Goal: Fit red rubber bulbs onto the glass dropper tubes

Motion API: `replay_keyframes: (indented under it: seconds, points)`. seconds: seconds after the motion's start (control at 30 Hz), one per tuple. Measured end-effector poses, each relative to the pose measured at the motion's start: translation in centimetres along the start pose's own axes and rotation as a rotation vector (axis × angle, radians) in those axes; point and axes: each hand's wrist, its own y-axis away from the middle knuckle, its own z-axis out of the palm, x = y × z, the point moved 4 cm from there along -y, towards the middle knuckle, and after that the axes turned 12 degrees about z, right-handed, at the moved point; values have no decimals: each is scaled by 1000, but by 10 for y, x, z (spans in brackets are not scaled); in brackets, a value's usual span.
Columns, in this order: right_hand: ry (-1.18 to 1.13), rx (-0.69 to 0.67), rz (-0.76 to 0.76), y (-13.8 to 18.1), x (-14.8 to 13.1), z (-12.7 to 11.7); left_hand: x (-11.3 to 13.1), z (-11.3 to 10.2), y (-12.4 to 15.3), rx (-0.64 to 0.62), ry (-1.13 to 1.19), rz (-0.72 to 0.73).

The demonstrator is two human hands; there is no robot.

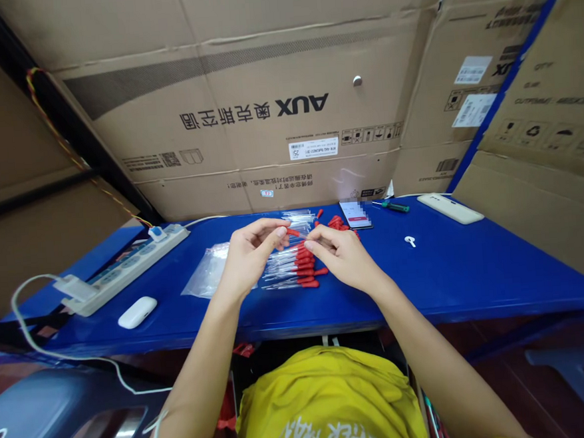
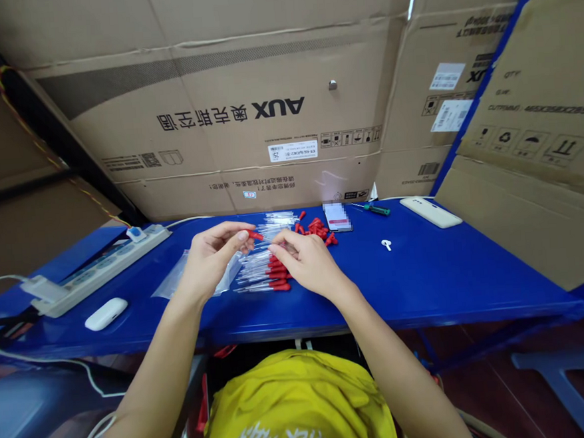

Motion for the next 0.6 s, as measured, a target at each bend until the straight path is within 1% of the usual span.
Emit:
replay_keyframes:
  seconds: [0.1, 0.17, 0.23, 0.33, 0.4, 0.6]
  points:
    - [-105, 4, 5, -2, 3, -4, 1, -4, -1, 32, 19, -5]
    - [-258, 53, 18, -4, 5, -8, 1, -5, -1, 57, 42, -14]
    - [-413, 112, 29, -5, 6, -11, 0, -4, 0, 41, 62, -40]
    - [-571, 159, 26, -6, 6, -11, -3, 4, 2, -59, 73, -85]
    - [-623, 173, 36, -7, 7, -11, -5, 12, 5, -140, 62, -91]
    - [-660, 258, 97, -11, 16, -10, -11, 46, 20, -455, -87, 7]
